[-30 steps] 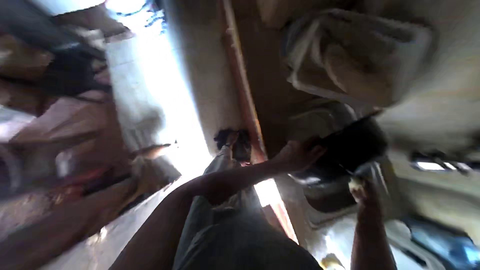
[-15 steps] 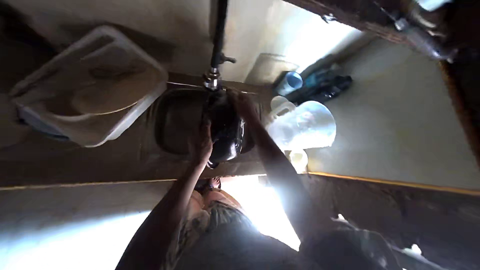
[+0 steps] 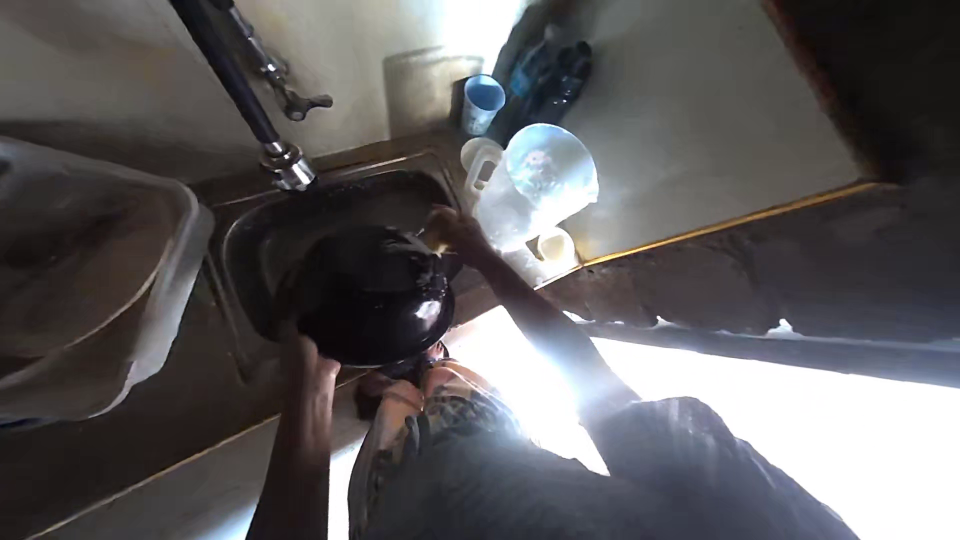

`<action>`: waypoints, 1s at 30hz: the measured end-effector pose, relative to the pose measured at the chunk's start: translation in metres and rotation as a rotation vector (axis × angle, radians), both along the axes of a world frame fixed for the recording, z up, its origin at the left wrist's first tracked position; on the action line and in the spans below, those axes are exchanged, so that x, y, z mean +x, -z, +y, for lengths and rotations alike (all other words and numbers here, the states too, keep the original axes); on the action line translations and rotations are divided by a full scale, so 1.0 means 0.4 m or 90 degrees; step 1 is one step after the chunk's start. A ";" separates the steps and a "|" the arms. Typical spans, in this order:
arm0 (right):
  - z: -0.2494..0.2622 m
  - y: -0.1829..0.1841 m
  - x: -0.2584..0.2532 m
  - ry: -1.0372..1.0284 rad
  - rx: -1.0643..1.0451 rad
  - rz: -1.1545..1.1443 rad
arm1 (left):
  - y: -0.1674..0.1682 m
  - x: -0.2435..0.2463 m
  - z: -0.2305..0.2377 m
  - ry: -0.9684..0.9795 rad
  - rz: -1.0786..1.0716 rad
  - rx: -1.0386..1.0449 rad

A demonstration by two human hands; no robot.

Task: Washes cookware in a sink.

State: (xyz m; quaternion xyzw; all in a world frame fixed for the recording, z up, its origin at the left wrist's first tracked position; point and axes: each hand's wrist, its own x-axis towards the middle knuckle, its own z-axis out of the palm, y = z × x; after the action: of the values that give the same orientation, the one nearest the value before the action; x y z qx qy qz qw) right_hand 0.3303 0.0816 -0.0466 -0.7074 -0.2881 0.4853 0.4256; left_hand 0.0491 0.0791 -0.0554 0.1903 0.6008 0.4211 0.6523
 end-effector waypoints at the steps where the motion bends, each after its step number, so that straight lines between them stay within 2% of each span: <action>1: -0.067 -0.009 0.026 0.015 -0.012 0.015 | 0.003 -0.022 0.005 0.004 -0.005 0.013; 3: -0.218 0.040 0.099 0.053 -0.004 -0.034 | -0.018 -0.042 0.013 0.013 0.012 0.046; 4: -0.287 0.073 0.146 0.088 0.004 -0.104 | -0.021 -0.047 0.015 0.010 0.008 0.058; 6: -0.368 0.094 0.233 0.191 -0.066 -0.290 | -0.032 -0.043 0.007 0.000 0.000 0.062; 7: -0.379 0.090 0.266 0.237 -0.141 -0.367 | -0.041 -0.037 -0.002 -0.008 -0.002 0.058; 9: -0.376 0.107 0.321 0.211 -0.276 -0.454 | -0.046 -0.025 -0.019 -0.024 -0.003 0.049; 12: -0.337 0.152 0.358 -0.025 -0.408 -0.478 | -0.032 -0.009 -0.022 -0.037 -0.007 0.025; 13: -0.319 0.157 0.369 -0.077 -0.431 -0.480 | -0.028 -0.007 -0.021 -0.041 -0.017 0.018; 15: -0.297 0.140 0.382 -0.090 -0.421 -0.468 | -0.034 -0.005 -0.023 -0.051 -0.034 0.021; 18: -0.302 0.108 0.377 0.021 -0.366 -0.443 | -0.052 -0.011 -0.030 -0.052 -0.015 0.035; 21: -0.322 0.088 0.295 0.171 -0.258 -0.390 | -0.066 -0.018 -0.038 -0.065 0.000 0.031; 24: -0.304 0.057 0.089 0.158 -0.065 -0.282 | -0.062 -0.016 -0.048 -0.057 -0.037 0.056; 26: -0.250 0.034 -0.074 0.047 0.055 -0.290 | -0.049 -0.001 -0.055 -0.059 -0.038 0.047; 28: -0.192 0.003 -0.206 -0.147 0.132 -0.284 | -0.041 0.017 -0.066 -0.058 0.014 0.021; 30: -0.111 -0.004 -0.243 -0.309 0.168 -0.315 | -0.037 0.017 -0.059 -0.052 0.098 0.016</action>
State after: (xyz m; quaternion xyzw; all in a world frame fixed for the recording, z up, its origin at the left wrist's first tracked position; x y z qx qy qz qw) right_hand 0.2331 0.0374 -0.0449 -0.6536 -0.6018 0.3450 0.3026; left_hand 0.0561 0.0555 -0.0406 0.2058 0.6510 0.4390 0.5840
